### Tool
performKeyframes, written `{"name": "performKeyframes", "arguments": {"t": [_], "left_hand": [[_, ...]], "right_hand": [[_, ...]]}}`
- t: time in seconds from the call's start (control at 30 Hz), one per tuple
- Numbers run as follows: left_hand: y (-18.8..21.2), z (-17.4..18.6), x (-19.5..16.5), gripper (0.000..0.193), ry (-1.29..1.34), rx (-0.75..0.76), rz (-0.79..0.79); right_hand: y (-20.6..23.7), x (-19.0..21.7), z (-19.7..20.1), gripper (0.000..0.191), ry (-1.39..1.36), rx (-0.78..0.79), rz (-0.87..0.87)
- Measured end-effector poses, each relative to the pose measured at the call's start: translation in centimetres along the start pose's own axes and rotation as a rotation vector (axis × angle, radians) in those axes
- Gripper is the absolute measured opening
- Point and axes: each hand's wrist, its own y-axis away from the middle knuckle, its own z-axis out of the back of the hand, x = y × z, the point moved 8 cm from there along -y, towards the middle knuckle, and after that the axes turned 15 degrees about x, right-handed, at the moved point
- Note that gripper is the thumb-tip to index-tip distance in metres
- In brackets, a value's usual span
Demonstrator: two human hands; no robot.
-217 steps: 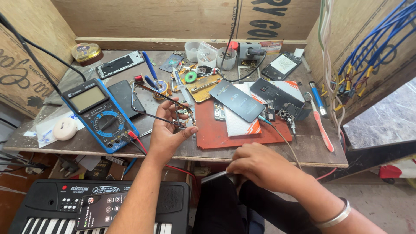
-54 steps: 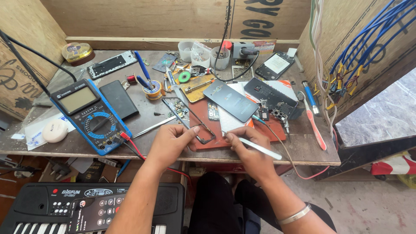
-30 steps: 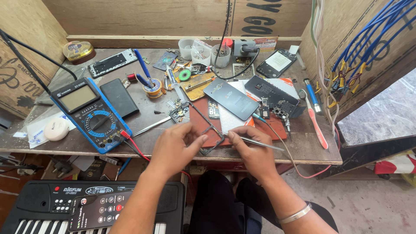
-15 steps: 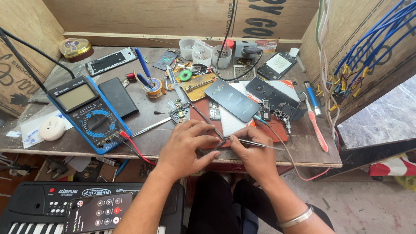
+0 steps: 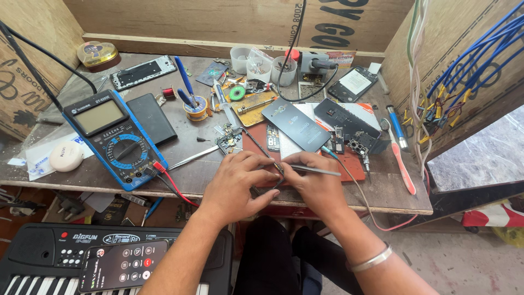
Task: The person works at a cluttered repair bench on a disassembled smartphone, using tweezers and a metal pry tool to peel old adhesive and residue from the phone's frame. They hold the frame steady with one hand while scraping and picking along its edges, occasionally repositioning the frame on the mat.
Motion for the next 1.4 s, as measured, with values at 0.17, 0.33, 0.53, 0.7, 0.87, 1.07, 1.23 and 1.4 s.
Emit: {"name": "performKeyframes", "arguments": {"t": [0.17,0.33,0.53,0.7,0.87,1.07,1.23,1.4], "left_hand": [[0.1,0.4,-0.2,0.028,0.017,-0.026,-0.01],[0.1,0.4,-0.2,0.027,0.042,-0.015,-0.012],[0.1,0.6,-0.3,0.031,0.016,-0.052,-0.029],[0.3,0.5,-0.2,0.031,0.037,-0.044,-0.017],[0.2,0.5,-0.1,0.031,0.03,-0.047,-0.017],[0.0,0.7,-0.2,0.028,0.028,-0.039,-0.012],[0.1,0.8,-0.2,0.028,0.042,-0.036,-0.014],[0.0,1.0,-0.3,0.027,0.059,-0.016,-0.007]], "right_hand": [[-1.1,-0.3,-0.1,0.014,-0.015,0.048,-0.038],[-0.6,-0.3,0.6,0.014,0.004,0.042,0.015],[-1.0,-1.1,-0.1,0.015,-0.013,0.047,-0.013],[-0.5,-1.2,-0.3,0.012,-0.012,0.035,0.013],[-0.6,-0.4,0.0,0.012,0.008,0.023,0.042],[-2.7,-0.6,-1.2,0.012,-0.102,0.079,-0.093],[-3.3,-2.0,-1.5,0.012,-0.278,0.195,-0.133],[-4.1,-1.6,-1.2,0.018,-0.172,0.083,-0.069]]}}
